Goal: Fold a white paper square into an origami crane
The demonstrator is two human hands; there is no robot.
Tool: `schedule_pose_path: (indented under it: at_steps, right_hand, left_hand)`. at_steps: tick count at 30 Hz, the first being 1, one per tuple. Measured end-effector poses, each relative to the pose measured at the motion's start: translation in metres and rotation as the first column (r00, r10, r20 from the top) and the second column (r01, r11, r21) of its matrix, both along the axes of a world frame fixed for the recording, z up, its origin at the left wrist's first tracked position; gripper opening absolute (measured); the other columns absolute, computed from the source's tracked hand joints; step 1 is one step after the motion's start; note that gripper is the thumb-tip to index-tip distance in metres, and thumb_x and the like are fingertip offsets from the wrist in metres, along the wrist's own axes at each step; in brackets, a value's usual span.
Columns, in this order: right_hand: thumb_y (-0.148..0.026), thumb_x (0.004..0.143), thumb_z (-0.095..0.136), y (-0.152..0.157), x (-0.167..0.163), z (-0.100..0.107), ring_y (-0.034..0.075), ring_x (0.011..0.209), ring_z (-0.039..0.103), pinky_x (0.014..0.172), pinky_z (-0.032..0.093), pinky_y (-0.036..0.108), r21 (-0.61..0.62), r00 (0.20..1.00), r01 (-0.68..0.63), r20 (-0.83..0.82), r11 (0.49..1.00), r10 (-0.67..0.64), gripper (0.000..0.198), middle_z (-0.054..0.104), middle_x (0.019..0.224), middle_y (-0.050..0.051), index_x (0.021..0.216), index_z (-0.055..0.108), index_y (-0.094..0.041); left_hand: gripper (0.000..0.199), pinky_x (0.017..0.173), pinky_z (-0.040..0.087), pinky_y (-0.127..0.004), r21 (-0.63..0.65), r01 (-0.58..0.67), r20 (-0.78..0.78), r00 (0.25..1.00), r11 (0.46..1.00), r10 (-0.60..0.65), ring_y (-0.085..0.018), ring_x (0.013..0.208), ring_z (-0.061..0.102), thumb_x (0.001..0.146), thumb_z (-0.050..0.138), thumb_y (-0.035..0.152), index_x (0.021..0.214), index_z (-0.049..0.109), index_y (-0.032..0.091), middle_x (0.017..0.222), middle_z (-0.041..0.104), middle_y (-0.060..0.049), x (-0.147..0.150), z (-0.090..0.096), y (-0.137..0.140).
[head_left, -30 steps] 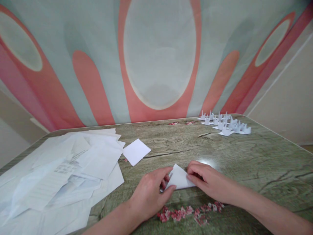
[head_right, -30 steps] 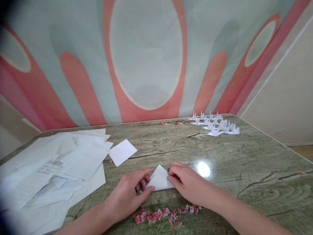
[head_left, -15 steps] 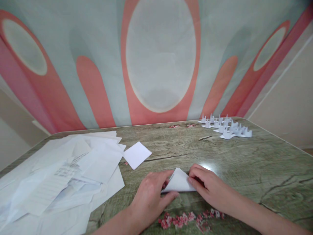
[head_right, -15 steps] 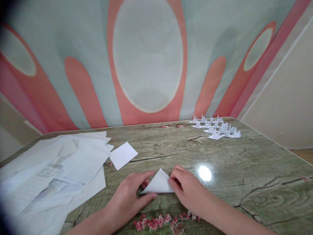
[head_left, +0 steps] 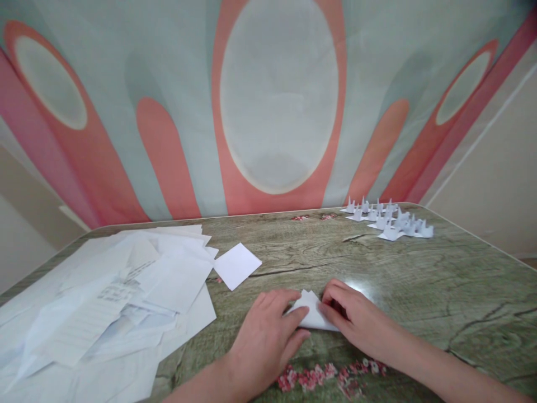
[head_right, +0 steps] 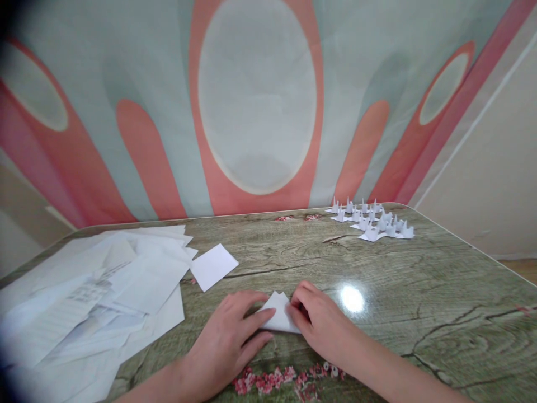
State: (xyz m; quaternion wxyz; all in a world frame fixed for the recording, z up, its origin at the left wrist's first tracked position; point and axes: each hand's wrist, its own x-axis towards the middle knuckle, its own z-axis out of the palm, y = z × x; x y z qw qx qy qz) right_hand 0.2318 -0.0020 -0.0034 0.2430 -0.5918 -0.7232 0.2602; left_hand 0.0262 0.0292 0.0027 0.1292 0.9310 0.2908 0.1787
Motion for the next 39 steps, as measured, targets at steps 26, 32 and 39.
schedule_pose_path:
  at_steps: [26, 32, 39]
  right_hand:
    - [-0.01, 0.079, 0.047, -0.015, 0.003, -0.004, 0.014, 0.07, 0.05, 0.064, 0.042, 0.028, 0.019, 0.999, 0.028, 0.024, 0.999, -0.029, 0.013, 0.049, 0.08, 0.001, 0.071, 0.045, -0.02]
    - [-0.01, 0.078, 0.047, -0.015, 0.002, -0.006, 0.014, 0.07, 0.05, 0.065, 0.041, 0.028, 0.019, 0.997, 0.049, 0.064, 0.999, -0.05, 0.011, 0.048, 0.082, 0.001, 0.072, 0.045, -0.02]
    - [-0.011, 0.078, 0.047, -0.011, 0.003, -0.006, 0.014, 0.069, 0.049, 0.063, 0.04, 0.028, 0.042, 0.995, 0.051, 0.088, 0.998, -0.054, 0.011, 0.047, 0.08, 0.001, 0.071, 0.045, -0.019]
  left_hand:
    - [0.02, 0.079, 0.048, -0.031, -0.08, 0.114, 0.048, 0.993, 0.99, -0.11, -0.018, 0.09, 0.053, 0.087, 0.047, 0.019, 0.102, 0.061, 0.021, 0.099, 0.059, -0.006, -0.001, -0.007, 0.003]
    - [0.023, 0.083, 0.046, -0.033, -0.104, 0.141, 0.033, 0.99, 0.984, -0.139, -0.019, 0.093, 0.052, 0.088, 0.045, 0.019, 0.107, 0.059, 0.021, 0.102, 0.059, -0.006, 0.0, -0.005, 0.003]
    - [0.024, 0.083, 0.046, -0.032, -0.129, 0.113, 0.088, 0.991, 0.985, -0.103, -0.017, 0.092, 0.053, 0.088, 0.047, 0.019, 0.107, 0.061, 0.021, 0.1, 0.061, -0.006, 0.001, -0.007, 0.005]
